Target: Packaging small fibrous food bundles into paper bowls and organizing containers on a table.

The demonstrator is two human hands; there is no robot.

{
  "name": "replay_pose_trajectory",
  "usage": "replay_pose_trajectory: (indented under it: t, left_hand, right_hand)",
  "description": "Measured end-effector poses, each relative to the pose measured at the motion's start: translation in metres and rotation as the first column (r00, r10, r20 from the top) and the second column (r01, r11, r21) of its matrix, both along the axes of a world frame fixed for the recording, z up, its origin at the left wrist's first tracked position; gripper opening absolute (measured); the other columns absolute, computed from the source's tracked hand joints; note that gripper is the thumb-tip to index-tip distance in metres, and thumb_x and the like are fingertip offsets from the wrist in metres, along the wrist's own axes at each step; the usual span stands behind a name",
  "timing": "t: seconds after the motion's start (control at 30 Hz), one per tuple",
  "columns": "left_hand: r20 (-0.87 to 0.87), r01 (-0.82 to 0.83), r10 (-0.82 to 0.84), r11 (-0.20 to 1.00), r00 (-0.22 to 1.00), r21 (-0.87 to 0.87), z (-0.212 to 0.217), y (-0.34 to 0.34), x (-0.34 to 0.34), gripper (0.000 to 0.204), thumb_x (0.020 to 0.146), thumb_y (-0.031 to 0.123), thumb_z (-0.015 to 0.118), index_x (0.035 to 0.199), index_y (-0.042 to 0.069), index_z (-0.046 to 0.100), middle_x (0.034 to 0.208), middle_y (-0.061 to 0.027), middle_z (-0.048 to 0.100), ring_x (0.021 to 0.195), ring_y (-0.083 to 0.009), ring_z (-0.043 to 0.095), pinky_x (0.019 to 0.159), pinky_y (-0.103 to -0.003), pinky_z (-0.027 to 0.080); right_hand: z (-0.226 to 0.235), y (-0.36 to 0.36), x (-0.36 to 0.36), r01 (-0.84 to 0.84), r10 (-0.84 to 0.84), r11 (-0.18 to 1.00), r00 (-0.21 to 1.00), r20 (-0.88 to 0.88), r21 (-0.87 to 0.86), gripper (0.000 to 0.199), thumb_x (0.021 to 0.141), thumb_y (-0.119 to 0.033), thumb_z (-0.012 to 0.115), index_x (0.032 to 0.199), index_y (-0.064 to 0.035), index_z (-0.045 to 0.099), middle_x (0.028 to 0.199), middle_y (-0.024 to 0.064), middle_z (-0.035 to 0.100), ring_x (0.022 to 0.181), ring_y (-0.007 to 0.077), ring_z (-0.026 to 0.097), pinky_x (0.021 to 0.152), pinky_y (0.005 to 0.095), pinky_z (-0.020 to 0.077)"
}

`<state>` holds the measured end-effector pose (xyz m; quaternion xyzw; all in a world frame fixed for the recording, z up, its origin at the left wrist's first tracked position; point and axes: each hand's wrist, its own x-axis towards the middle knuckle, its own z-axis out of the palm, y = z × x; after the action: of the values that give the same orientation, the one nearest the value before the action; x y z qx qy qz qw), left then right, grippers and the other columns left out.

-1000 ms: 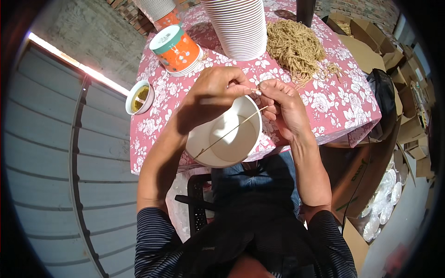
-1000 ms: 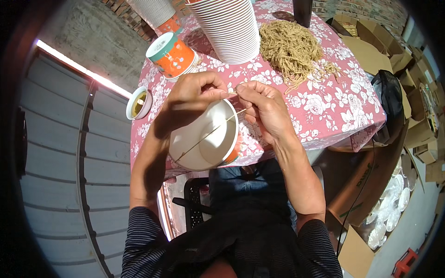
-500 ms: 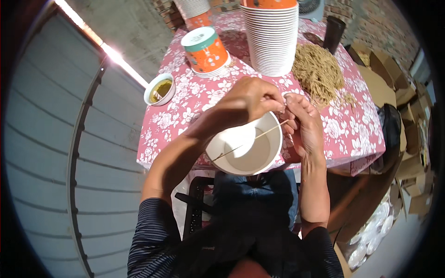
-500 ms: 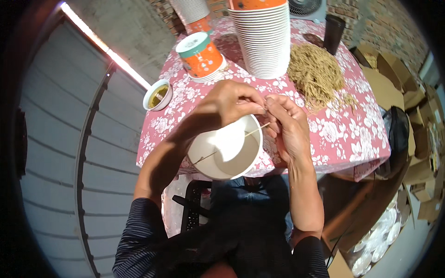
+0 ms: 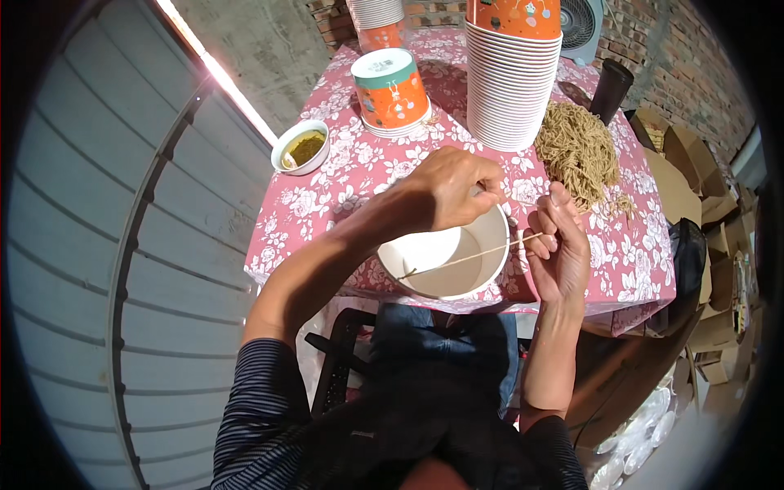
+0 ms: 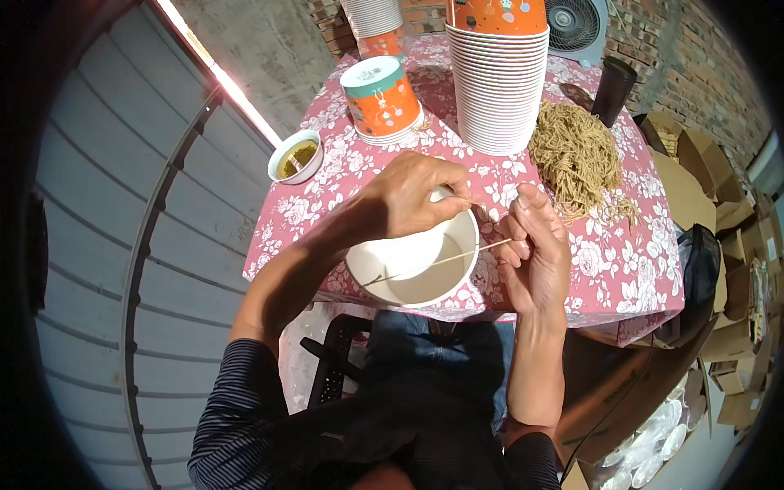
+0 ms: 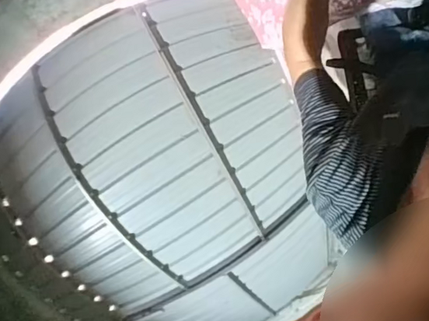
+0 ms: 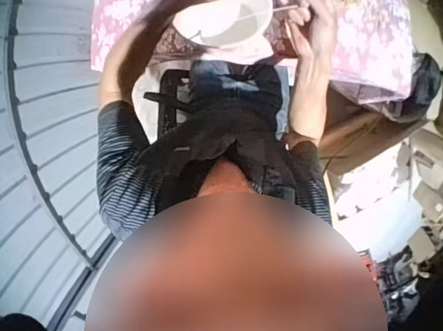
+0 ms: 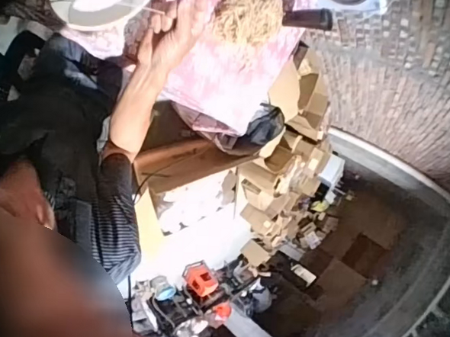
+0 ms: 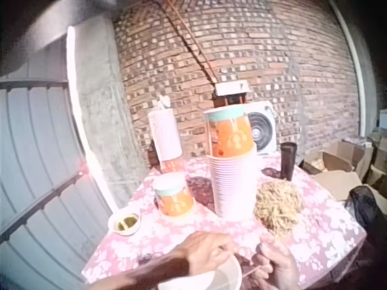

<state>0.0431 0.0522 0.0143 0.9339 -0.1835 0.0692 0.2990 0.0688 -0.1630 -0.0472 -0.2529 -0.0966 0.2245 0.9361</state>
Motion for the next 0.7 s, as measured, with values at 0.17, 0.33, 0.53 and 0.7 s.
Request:
replay_pose_trajectory:
  t: [0.17,0.33,0.53,0.7]
  left_hand:
    - [0.049,0.013,-0.009,0.996,0.999,-0.083,-0.010,0.015,-0.004,0.012,0.089,0.011,0.073,0.093,-0.001,0.071,0.083,-0.0156,0.074,0.076,-0.0262,0.073,0.071,-0.037,0.055]
    - [-0.084,-0.085,0.065,0.962,0.994,-0.259,-0.019,0.019,-0.008,0.015,0.089,0.011,0.070,0.090,-0.003,0.071,0.082,-0.0170,0.074,0.076,-0.0261,0.073,0.068,-0.038,0.056]
    - [-0.157,-0.169,0.125,0.934,0.980,-0.314,-0.024,0.012,-0.017,0.011,0.094,0.008,0.071,0.095,-0.003,0.072,0.085,-0.0078,0.074,0.080,-0.0098,0.069,0.072,-0.028,0.057]
    - [-0.105,-0.159,0.130,0.923,0.986,-0.349,-0.033,0.014,-0.020,0.010,0.095,0.007,0.070,0.096,-0.003,0.071,0.084,-0.0067,0.074,0.079,-0.0087,0.068,0.071,-0.026,0.056]
  right_hand:
    - [0.002,-0.010,-0.006,-0.042,0.041,0.995,0.999,0.011,0.088,0.025,0.102,-0.006,0.061,0.127,-0.0053,0.059,0.075,-0.0048,0.042,0.063,0.0037,0.036,0.053,0.0188,0.0336]
    - [0.006,-0.010,-0.009,0.125,-0.124,0.992,0.992,-0.032,0.021,0.022,0.101,-0.009,0.063,0.123,-0.0074,0.059,0.074,-0.0055,0.044,0.071,0.0078,0.045,0.066,0.0242,0.0456]
    - [-0.007,-0.015,-0.001,0.198,-0.189,0.977,0.976,-0.109,0.081,0.019,0.105,-0.011,0.061,0.123,-0.0085,0.060,0.074,-0.0055,0.046,0.072,0.0073,0.051,0.077,0.0263,0.0549]
    - [-0.005,-0.025,-0.003,0.197,-0.171,0.956,0.976,-0.131,0.219,0.020,0.105,-0.007,0.060,0.124,-0.0088,0.062,0.076,-0.0043,0.047,0.068,0.0062,0.049,0.062,0.0223,0.0488]
